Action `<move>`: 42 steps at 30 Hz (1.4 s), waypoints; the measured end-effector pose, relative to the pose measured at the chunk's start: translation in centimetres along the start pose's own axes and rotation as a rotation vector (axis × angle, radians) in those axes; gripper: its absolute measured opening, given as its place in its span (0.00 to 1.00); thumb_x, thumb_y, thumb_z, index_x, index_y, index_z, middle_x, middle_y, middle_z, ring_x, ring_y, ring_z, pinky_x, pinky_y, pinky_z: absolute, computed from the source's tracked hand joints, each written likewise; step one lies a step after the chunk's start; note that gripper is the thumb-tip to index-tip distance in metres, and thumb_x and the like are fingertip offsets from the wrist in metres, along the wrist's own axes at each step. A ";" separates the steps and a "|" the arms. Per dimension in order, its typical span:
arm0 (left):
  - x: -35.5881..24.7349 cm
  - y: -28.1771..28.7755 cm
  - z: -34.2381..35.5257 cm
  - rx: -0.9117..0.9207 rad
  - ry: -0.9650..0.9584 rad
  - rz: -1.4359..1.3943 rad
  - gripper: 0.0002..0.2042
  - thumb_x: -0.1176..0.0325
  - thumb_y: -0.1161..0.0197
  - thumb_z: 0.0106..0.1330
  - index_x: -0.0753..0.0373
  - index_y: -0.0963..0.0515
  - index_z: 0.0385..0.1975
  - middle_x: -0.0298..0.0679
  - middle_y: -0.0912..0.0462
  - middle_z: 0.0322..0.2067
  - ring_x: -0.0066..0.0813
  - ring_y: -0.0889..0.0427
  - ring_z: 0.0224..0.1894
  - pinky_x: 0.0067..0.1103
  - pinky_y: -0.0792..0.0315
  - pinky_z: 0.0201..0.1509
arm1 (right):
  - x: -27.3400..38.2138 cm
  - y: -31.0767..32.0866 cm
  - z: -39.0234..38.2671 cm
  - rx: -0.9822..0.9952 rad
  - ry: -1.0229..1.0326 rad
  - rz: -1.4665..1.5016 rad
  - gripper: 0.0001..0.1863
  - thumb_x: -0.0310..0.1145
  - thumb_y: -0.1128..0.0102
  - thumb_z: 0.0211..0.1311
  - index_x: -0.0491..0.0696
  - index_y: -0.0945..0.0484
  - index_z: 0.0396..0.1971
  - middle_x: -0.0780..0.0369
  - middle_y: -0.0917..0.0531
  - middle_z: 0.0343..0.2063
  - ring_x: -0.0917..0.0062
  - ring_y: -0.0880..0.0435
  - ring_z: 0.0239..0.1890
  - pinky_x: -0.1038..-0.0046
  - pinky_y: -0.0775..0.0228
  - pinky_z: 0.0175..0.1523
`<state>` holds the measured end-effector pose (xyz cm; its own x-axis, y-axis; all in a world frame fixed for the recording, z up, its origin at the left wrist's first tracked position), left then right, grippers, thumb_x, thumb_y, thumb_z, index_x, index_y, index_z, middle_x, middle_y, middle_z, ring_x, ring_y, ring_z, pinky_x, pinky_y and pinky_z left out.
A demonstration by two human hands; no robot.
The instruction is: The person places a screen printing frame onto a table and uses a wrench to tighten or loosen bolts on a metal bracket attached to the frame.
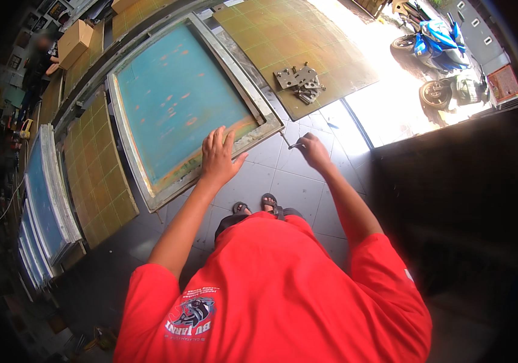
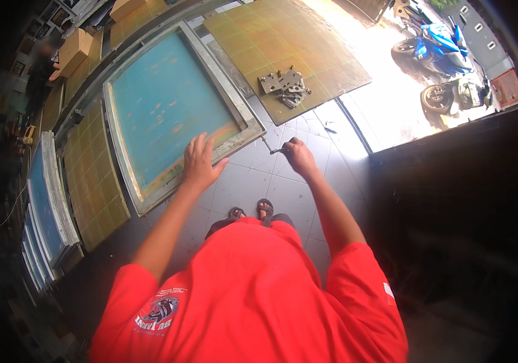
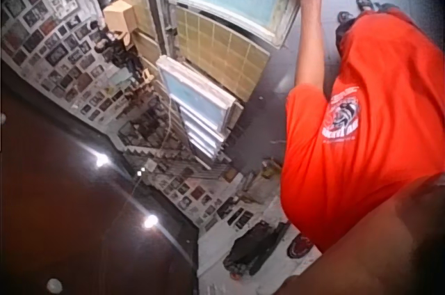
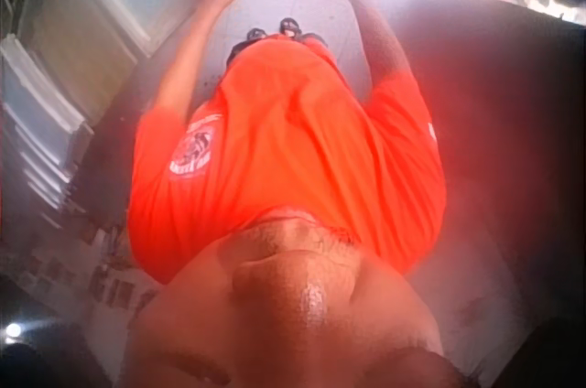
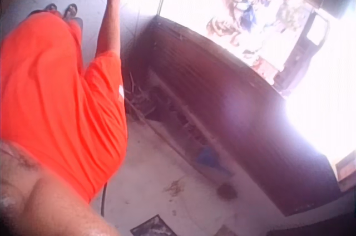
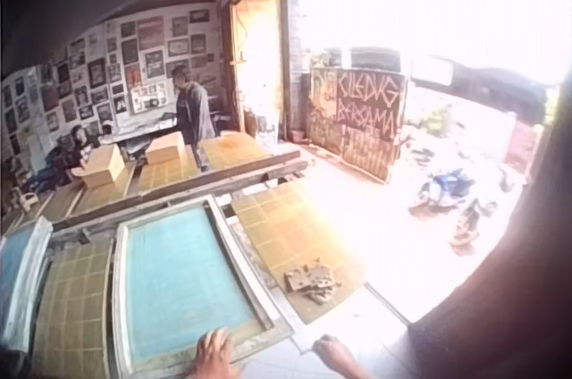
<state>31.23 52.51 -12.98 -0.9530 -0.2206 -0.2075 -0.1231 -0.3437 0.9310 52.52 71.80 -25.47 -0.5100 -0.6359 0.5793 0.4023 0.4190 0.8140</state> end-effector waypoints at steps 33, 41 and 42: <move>1.6 -1.7 -0.6 -0.003 -0.108 -0.191 0.21 0.62 0.35 0.59 0.64 0.27 0.49 0.49 0.27 0.51 0.50 0.31 0.56 0.38 0.36 0.60 | 11.5 -5.2 -0.9 0.266 0.556 -0.512 0.12 0.41 0.43 0.57 0.51 0.21 0.20 0.65 0.22 0.18 0.72 0.23 0.27 0.70 0.37 0.43; -4.0 -0.7 0.0 -0.089 -0.126 -0.382 0.17 0.64 0.35 0.58 0.66 0.24 0.45 0.47 0.23 0.45 0.48 0.24 0.47 0.35 0.30 0.53 | 10.9 -5.1 -2.1 0.186 0.696 -0.561 0.09 0.37 0.48 0.58 0.49 0.21 0.26 0.63 0.19 0.24 0.69 0.21 0.40 0.69 0.39 0.53; -5.6 -1.8 0.4 0.041 -0.049 -0.486 0.17 0.64 0.34 0.58 0.67 0.23 0.44 0.47 0.22 0.42 0.48 0.23 0.44 0.34 0.29 0.51 | 9.9 -5.7 -2.2 0.082 0.725 -0.479 0.09 0.35 0.48 0.58 0.48 0.21 0.29 0.61 0.18 0.27 0.69 0.22 0.44 0.68 0.39 0.56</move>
<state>36.70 54.73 -13.32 -0.7943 0.0001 -0.6075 -0.5668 -0.3597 0.7412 46.85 61.70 -24.50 0.0107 -0.9996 0.0269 0.1984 0.0285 0.9797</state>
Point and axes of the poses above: each hand's wrist, its own z-axis towards the middle knuckle, its own y-axis out of the back of the hand, x = y × z, the point moved 4 cm from there along z, towards the middle knuckle
